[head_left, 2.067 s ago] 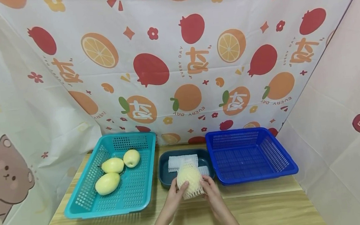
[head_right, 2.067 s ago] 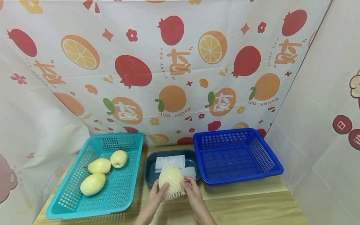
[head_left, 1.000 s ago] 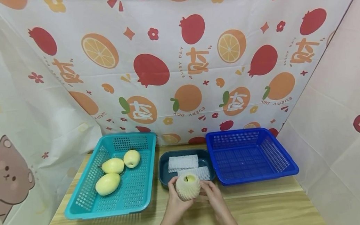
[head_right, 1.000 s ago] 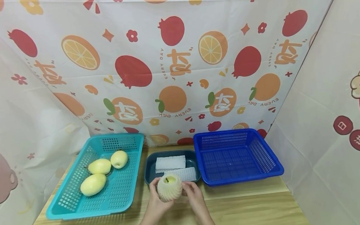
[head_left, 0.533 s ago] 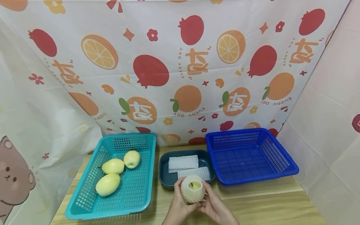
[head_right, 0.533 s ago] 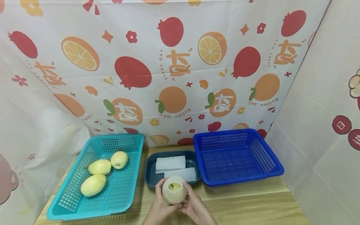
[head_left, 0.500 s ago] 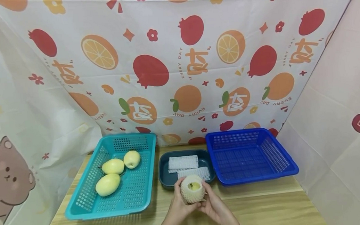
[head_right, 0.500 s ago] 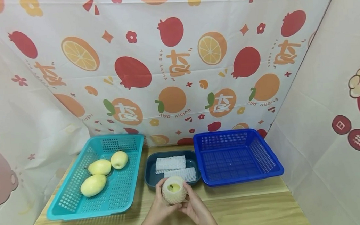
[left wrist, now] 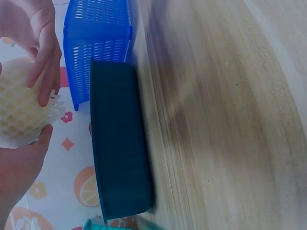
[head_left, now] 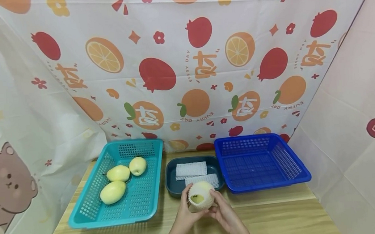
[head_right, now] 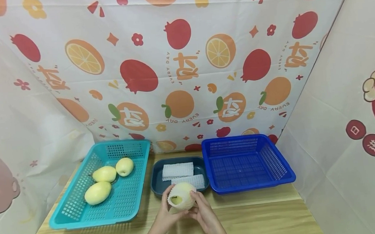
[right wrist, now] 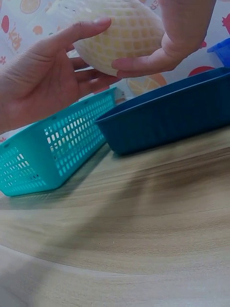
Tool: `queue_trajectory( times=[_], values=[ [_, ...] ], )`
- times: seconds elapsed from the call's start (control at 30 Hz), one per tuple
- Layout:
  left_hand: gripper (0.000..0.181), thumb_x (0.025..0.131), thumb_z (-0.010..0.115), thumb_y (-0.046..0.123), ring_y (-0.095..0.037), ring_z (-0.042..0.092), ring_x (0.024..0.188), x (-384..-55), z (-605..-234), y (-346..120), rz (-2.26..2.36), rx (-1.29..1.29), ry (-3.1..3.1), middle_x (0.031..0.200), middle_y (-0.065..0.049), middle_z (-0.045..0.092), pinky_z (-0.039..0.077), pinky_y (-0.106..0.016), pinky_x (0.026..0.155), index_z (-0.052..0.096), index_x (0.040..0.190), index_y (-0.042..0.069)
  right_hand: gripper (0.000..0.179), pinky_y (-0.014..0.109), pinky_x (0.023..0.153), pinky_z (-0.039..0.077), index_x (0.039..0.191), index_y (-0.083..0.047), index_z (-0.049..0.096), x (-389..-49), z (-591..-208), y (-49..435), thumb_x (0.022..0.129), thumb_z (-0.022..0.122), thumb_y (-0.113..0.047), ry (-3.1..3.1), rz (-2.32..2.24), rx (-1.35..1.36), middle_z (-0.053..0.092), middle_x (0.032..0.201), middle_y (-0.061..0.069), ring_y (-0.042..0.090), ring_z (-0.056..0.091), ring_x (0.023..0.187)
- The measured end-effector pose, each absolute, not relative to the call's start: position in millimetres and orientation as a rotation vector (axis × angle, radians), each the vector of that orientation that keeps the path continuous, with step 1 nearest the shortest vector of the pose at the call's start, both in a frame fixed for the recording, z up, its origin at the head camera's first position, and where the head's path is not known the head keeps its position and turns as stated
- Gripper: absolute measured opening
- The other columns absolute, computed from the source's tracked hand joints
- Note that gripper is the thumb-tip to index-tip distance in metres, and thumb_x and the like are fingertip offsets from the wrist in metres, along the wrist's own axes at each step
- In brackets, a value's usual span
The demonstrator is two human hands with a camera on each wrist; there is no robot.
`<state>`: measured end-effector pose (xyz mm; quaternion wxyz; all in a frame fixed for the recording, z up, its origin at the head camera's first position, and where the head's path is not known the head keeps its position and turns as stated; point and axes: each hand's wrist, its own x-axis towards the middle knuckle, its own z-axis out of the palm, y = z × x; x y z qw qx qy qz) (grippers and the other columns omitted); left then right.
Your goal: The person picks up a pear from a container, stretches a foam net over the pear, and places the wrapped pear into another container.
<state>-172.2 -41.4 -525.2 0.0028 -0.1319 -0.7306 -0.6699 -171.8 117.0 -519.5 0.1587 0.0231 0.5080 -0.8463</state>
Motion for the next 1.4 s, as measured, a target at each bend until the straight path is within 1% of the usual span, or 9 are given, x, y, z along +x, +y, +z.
queue_trajectory(
  times=[0.13,0.23,0.5,0.7,0.87,1.03,1.17,1.3,1.4],
  values=[
    [0.096,0.068,0.081,0.006,-0.038,0.034,0.119,-172,-524,-43,-2.102,-0.392,-2.289,0.136,-0.022,0.032,0.030,-0.055,0.093,0.020,0.142,0.007,0.043,0.037,0.077,0.050,0.125,-0.001,0.039,-172,-522,118,0.095,0.047,-0.031,1.473,-2.422,0.037,0.052,0.108,0.011,0.024,0.060,0.089],
    [0.095,0.068,0.081,0.006,-0.039,0.034,0.120,-171,-524,-43,-2.093,-0.395,-2.285,0.136,-0.022,0.032,0.029,-0.056,0.094,0.020,0.141,0.007,0.040,0.036,0.076,0.050,0.123,-0.002,0.042,-172,-522,117,0.095,0.047,-0.030,1.482,-2.423,0.029,0.052,0.107,0.010,0.023,0.061,0.087],
    [0.090,0.067,0.081,0.004,-0.037,0.030,0.123,-172,-525,-45,-2.134,-0.433,-2.257,0.136,-0.022,0.031,0.027,-0.056,0.097,0.022,0.136,0.003,0.051,0.036,0.076,0.050,0.128,0.004,0.036,-171,-523,118,0.095,0.046,-0.034,1.567,-2.395,0.036,0.054,0.107,0.011,0.022,0.061,0.085],
    [0.089,0.066,0.082,0.007,-0.031,0.039,0.115,-173,-528,-46,-2.065,-0.392,-2.314,0.130,-0.020,0.038,0.035,-0.047,0.093,0.026,0.134,0.001,0.061,0.038,0.078,0.049,0.132,0.009,0.030,-172,-525,121,0.095,0.043,-0.038,1.646,-2.309,-0.020,0.056,0.106,0.011,0.023,0.062,0.084],
    [0.086,0.064,0.083,0.009,-0.027,0.044,0.107,-173,-530,-45,-2.037,-0.319,-2.341,0.124,-0.018,0.042,0.040,-0.039,0.089,0.029,0.130,0.000,0.065,0.041,0.080,0.048,0.134,0.009,0.027,-174,-525,125,0.096,0.040,-0.042,1.725,-2.203,-0.031,0.054,0.108,0.014,0.025,0.062,0.083],
    [0.084,0.066,0.082,0.010,-0.026,0.047,0.102,-171,-528,-44,-2.022,-0.294,-2.373,0.116,-0.016,0.045,0.042,-0.038,0.085,0.028,0.129,-0.001,0.061,0.044,0.086,0.043,0.132,0.007,0.030,-173,-522,125,0.096,0.043,-0.040,1.981,-2.127,0.002,0.045,0.121,0.020,0.028,0.053,0.102],
    [0.082,0.069,0.080,0.010,-0.025,0.048,0.099,-171,-527,-44,-2.056,-0.284,-2.396,0.112,-0.016,0.047,0.044,-0.037,0.082,0.027,0.129,-0.002,0.053,0.036,0.089,0.041,0.132,0.007,0.036,-175,-519,124,0.096,0.048,-0.031,2.199,-2.136,-0.017,0.043,0.129,0.021,0.028,0.045,0.113],
    [0.081,0.070,0.079,0.012,-0.024,0.049,0.096,-172,-527,-44,-2.099,-0.257,-2.425,0.110,-0.015,0.048,0.045,-0.035,0.077,0.026,0.130,-0.001,0.043,0.025,0.088,0.040,0.129,0.005,0.044,-176,-517,124,0.096,0.051,-0.020,2.220,-2.198,-0.126,0.047,0.127,0.017,0.022,0.046,0.112],
    [0.081,0.071,0.078,0.013,-0.023,0.051,0.094,-172,-527,-44,-2.129,-0.241,-2.433,0.111,-0.015,0.048,0.045,-0.035,0.076,0.025,0.130,-0.001,0.041,0.023,0.089,0.040,0.129,0.005,0.045,-176,-515,126,0.095,0.051,-0.019,2.215,-2.199,-0.197,0.048,0.127,0.016,0.021,0.046,0.112]
  ],
)
